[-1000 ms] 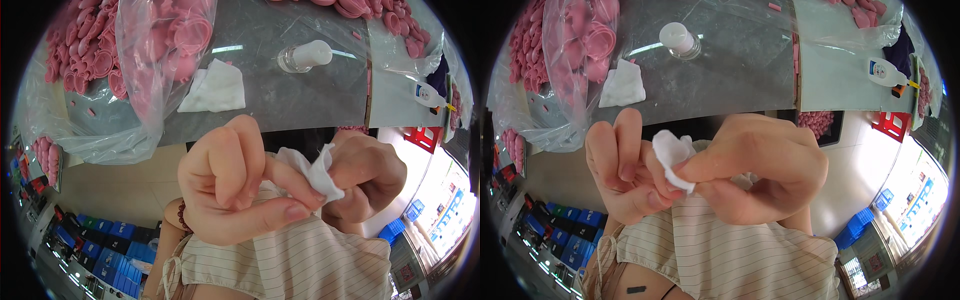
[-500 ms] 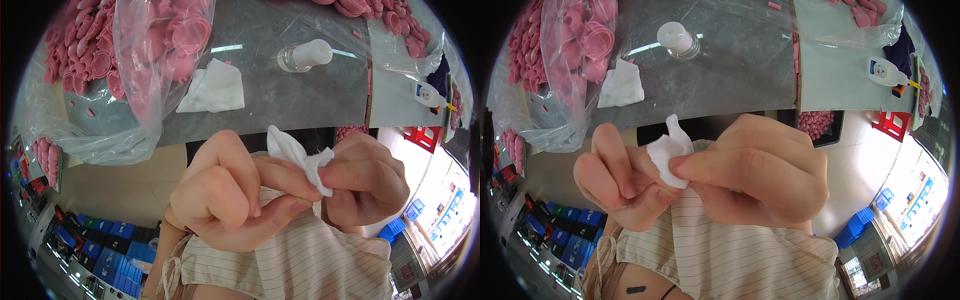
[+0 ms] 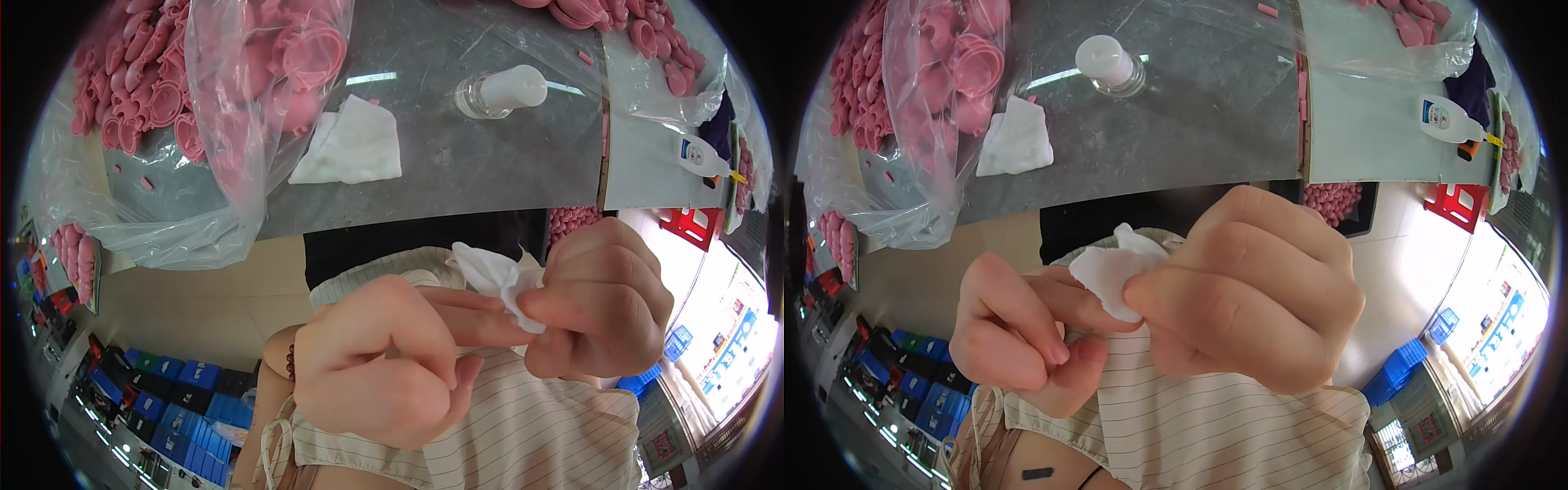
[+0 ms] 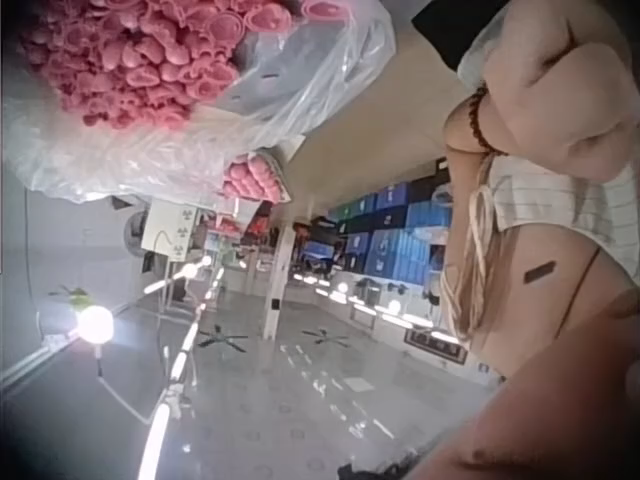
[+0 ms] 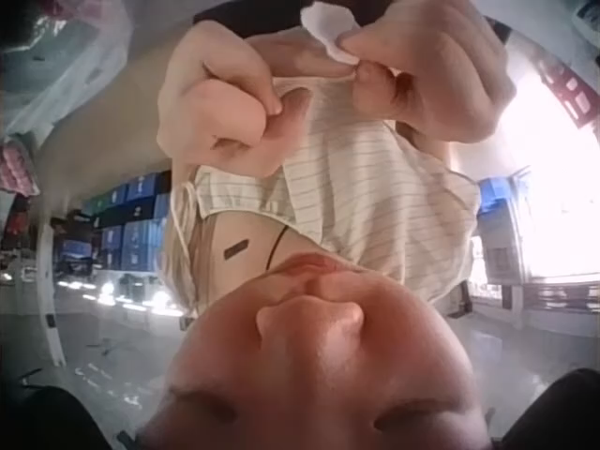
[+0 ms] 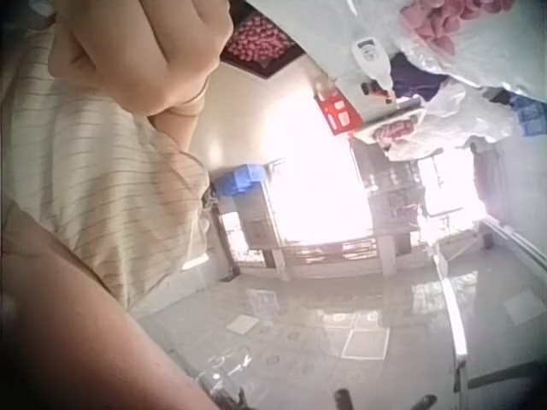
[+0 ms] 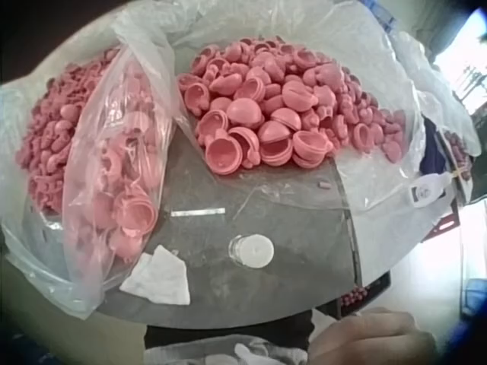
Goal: Cleaning and applying liquid treatment to small toy components at a workbench.
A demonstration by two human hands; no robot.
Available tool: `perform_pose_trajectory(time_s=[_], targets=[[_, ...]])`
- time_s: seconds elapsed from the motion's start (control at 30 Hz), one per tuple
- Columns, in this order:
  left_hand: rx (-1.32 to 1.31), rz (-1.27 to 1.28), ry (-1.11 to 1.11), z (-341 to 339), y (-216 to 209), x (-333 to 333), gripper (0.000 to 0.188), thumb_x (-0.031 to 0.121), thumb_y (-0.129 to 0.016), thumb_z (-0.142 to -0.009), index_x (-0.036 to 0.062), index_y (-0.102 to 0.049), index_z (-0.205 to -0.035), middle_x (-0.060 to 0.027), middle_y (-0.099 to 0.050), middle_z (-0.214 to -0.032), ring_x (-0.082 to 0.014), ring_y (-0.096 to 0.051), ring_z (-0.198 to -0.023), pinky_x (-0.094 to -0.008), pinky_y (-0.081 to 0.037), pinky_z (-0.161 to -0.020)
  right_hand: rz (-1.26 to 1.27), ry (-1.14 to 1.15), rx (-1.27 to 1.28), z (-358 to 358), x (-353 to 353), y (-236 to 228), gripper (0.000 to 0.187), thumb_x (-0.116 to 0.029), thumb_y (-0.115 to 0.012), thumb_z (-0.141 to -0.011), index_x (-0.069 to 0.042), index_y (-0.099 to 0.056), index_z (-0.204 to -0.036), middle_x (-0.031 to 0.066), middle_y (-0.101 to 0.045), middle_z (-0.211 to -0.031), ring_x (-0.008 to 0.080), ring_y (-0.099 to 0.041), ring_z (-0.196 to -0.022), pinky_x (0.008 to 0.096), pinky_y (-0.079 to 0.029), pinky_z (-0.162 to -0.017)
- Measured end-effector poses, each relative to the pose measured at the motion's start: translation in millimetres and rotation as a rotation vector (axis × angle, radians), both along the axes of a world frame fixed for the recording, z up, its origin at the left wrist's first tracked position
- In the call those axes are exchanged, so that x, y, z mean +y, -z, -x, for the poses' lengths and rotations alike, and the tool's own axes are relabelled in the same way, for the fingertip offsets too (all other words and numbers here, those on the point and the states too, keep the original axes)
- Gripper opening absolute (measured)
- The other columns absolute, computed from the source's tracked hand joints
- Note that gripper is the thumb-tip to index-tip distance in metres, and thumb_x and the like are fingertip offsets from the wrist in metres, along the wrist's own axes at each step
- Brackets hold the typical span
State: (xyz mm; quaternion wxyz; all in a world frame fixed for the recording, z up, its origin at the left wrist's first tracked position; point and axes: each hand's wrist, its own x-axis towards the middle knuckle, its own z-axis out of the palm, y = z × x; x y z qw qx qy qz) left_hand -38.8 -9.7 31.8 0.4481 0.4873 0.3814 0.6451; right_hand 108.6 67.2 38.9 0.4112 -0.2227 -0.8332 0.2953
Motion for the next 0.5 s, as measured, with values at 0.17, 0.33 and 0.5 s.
perform_pose_trajectory(time_s=[0.17,0.33,0.5], targets=[[-0.055,-0.015,0.065,1,3,0,0.035,-0.020,-0.046,-0.049,0.0087,-0.031,-0.061,-0.0071,-0.038,-0.075,-0.0322,-0.062,-0.066,-0.0389,-0.050,-0.051,-0.005,0.046,-0.027,-1,-1,0,0.007,-0.001,-0.054,-0.058,0.001,-0.051,-0.064,0.0057,-0.045,-0.053,0.0142,-0.040,-0.043,0.0245,-0.032,-0.039],[-0.616,0.052,0.336,18,12,3,0.035,-0.018,-0.050,-0.055,0.0092,-0.034,-0.070,-0.0042,-0.038,-0.082,-0.0323,-0.054,-0.096,-0.0443,-0.041,-0.091,-0.036,0.498,0.137,-11,7,2,0.008,-0.001,-0.050,-0.070,0.007,-0.050,-0.068,0.0086,-0.051,-0.061,0.0106,-0.039,-0.049,0.0207,-0.029,-0.045],[-1.011,0.179,0.371,16,20,11,0.037,-0.015,-0.059,-0.063,0.0096,-0.034,-0.074,-0.0014,-0.037,-0.085,-0.0208,-0.052,-0.096,-0.0416,-0.039,-0.092,0.027,0.793,-0.089,-10,29,13,0.013,0.003,-0.059,-0.068,0.002,-0.060,-0.081,0.0022,-0.055,-0.061,0.0034,-0.046,-0.054,0.0143,-0.033,-0.046]])
